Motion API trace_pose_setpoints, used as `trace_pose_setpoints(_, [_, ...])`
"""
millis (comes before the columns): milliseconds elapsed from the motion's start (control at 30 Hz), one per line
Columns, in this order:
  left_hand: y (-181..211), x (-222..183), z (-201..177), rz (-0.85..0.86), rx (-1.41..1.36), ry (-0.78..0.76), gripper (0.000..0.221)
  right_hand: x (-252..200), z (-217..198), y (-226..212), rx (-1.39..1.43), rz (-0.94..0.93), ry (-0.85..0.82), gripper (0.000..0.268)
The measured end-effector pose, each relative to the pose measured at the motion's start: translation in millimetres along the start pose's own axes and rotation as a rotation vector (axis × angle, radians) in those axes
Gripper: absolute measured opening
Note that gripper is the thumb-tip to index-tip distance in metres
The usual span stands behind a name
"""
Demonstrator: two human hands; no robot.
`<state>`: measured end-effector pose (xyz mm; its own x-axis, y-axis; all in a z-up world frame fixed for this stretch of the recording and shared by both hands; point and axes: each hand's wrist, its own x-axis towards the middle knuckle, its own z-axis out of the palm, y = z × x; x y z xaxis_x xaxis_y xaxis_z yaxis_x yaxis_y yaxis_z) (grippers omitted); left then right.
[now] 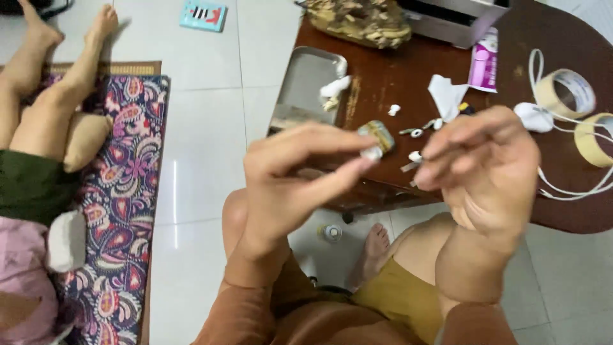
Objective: Repairing small earbud components using a precision tool on a workbench.
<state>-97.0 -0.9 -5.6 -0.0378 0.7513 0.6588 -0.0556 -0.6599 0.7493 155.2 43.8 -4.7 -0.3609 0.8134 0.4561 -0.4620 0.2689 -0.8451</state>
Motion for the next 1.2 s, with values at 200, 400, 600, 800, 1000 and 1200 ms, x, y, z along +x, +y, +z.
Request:
trace_pose_setpoints(200, [18,3,34,0.135,0.123,-0.074,0.023,-40,-9,1,-0.070,-0.405,0.157,0.032])
trace_pose_setpoints(400, [10,3,61,0.225,0.159,-0.100,0.025,-42,20,3,-0.498,-0.654,0.366,0.038])
trace_pose_setpoints(600, [4,4,74,0.272,0.215,-0.075,0.024,-37,18,3,-0.585,-0.711,0.402,0.033])
trace_pose_setpoints(800, [7,4,72,0.305,0.294,-0.103,0.029,-38,30,0,-0.697,-0.645,0.488,0.035])
trace_pose_setpoints(1000, [10,1,69,0.294,0.337,-0.127,0.027,-39,33,6,-0.674,-0.625,0.567,0.040])
trace_pose_setpoints(1200, [14,0,65,0.262,0.323,-0.181,0.026,-38,32,7,-0.687,-0.649,0.545,0.039])
